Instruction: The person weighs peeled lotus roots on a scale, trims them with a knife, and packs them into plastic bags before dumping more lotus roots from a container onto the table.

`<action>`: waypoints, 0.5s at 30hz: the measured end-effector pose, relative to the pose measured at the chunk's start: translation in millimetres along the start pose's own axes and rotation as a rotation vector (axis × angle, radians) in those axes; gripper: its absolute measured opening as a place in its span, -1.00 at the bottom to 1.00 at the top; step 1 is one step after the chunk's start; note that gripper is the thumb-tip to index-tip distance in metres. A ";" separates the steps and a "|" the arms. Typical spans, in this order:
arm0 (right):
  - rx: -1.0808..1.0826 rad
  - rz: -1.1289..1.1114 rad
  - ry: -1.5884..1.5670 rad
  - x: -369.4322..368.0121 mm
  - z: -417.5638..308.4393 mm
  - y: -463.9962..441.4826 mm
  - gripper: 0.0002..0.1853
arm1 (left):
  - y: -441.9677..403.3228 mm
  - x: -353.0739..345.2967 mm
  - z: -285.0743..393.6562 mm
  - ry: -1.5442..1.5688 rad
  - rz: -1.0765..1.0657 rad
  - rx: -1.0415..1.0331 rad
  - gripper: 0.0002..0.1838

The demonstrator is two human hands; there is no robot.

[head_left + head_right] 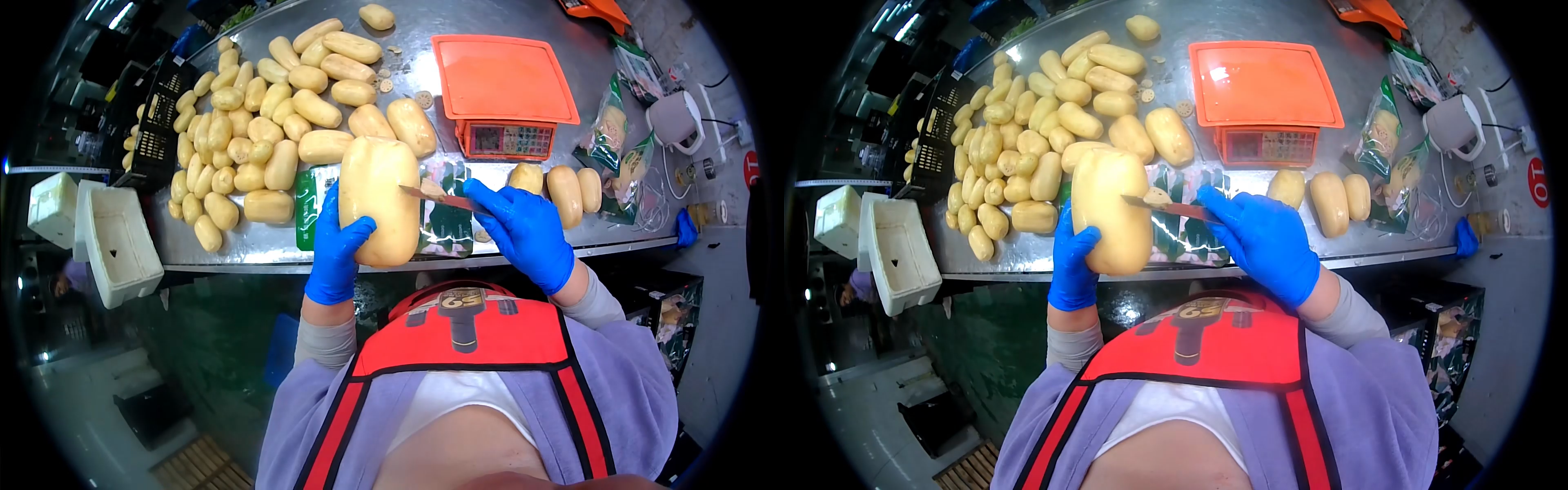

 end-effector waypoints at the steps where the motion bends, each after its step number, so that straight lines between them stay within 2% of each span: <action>1: 0.000 0.000 0.000 -0.8 -0.5 0.8 -0.59 | 0.0 0.2 0.0 -0.006 0.002 0.003 -0.22; 13: -0.024 -0.064 -0.021 -6.4 -3.1 4.3 -0.59 | 0.5 -3.1 3.2 -0.047 0.017 0.005 -0.22; 15: -0.035 0.002 -0.030 -9.2 0.9 3.6 -0.60 | 0.9 -3.0 3.2 -0.051 0.020 0.005 -0.22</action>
Point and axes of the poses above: each hand's wrist, its own y-axis away from the middle knuckle, its own x-axis out of the back of the hand, z = x × y, the point moved 1 cm from there along -y, towards the middle knuckle, and after that the axes turned 13 degrees about -z, right-handed, at the moved point
